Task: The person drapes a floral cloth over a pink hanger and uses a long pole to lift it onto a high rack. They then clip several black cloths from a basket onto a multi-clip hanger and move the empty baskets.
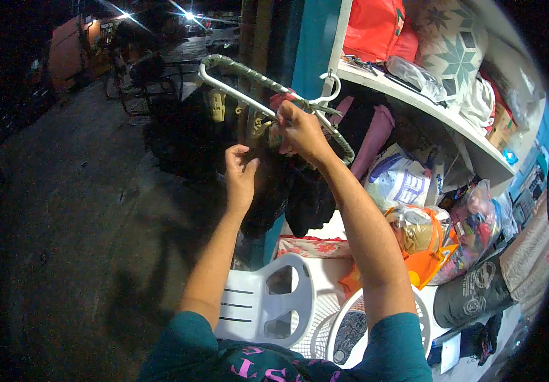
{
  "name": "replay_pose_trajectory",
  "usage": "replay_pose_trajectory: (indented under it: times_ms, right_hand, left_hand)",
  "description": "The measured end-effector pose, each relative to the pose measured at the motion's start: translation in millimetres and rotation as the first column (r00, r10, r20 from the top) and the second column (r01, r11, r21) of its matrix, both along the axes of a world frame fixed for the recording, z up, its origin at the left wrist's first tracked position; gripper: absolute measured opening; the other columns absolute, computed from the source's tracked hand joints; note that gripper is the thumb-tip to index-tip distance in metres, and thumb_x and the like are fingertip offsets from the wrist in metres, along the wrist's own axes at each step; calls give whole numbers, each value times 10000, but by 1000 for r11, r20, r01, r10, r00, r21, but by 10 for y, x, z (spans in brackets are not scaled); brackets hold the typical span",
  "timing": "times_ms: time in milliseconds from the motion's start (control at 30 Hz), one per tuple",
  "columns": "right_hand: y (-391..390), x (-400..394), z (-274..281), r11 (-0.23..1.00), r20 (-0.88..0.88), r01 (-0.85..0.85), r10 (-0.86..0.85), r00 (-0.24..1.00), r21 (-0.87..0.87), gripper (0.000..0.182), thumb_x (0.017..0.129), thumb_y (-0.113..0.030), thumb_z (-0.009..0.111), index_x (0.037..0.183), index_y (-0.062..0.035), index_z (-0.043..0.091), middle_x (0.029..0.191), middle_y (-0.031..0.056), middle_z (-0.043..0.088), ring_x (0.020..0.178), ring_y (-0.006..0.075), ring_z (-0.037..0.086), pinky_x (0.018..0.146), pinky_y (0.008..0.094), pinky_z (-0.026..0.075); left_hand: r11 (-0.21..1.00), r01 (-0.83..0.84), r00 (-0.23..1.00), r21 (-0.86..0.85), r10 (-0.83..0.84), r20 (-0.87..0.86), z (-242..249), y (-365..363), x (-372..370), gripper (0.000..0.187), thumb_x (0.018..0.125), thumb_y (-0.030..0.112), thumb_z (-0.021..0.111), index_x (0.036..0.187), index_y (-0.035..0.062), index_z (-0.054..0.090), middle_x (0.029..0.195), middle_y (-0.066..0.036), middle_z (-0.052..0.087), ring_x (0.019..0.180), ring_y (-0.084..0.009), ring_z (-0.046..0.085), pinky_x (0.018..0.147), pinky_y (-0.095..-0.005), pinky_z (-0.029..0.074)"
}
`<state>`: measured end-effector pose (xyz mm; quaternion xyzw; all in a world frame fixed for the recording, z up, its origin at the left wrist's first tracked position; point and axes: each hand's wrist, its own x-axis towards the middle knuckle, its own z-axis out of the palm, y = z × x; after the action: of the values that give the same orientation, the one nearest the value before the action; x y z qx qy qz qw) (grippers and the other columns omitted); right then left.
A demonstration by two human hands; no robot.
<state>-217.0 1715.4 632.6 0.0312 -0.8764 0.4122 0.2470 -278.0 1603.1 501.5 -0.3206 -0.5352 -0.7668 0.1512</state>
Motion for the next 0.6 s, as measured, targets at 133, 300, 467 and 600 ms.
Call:
replay_pose_trajectory:
  times_ms: [133, 300, 467, 600]
  right_hand:
    - [54, -52, -76, 999, -87, -42, 41, 995, -12, 95, 768, -95, 521, 788, -55, 438, 587, 81, 537, 454, 180, 564, 403, 302, 422]
    - [59, -39, -85, 997, -25, -40, 38, 999, -63, 206, 769, -72, 581, 740, -105, 380, 608, 5, 496, 448, 99, 539, 364, 208, 376]
    - [73, -43, -116, 995, -44, -49, 45, 998, -85, 179, 751, -86, 578, 767, -94, 400, 618, 46, 516, 466, 142, 550, 389, 252, 396]
    - [131, 10, -112, 993, -23, -113, 113, 993, -35, 252, 737, -125, 609, 884, -91, 407, 710, 122, 554, 562, 214, 588, 488, 324, 454]
  left_hand:
    - [988, 122, 990, 90, -128, 58, 30, -20, 20, 367, 766, -62, 540, 1068, 81, 388, 1008, -51, 407, 885, -119, 442, 765, -237, 406]
    - [993, 116, 993, 37, -115, -12, 32, 24, -3, 377, 771, -78, 523, 1083, 75, 377, 1024, -59, 405, 913, -126, 445, 801, -242, 396]
    - [983, 164, 986, 80, -165, 0, 71, 93, 0, 346, 787, -92, 493, 1085, 40, 378, 1052, -88, 441, 969, -163, 485, 847, -275, 397]
    - [993, 89, 996, 71, -88, -17, 83, 122, 65, 458, 770, -91, 514, 1160, 59, 326, 1100, -104, 426, 1033, -173, 441, 877, -294, 384]
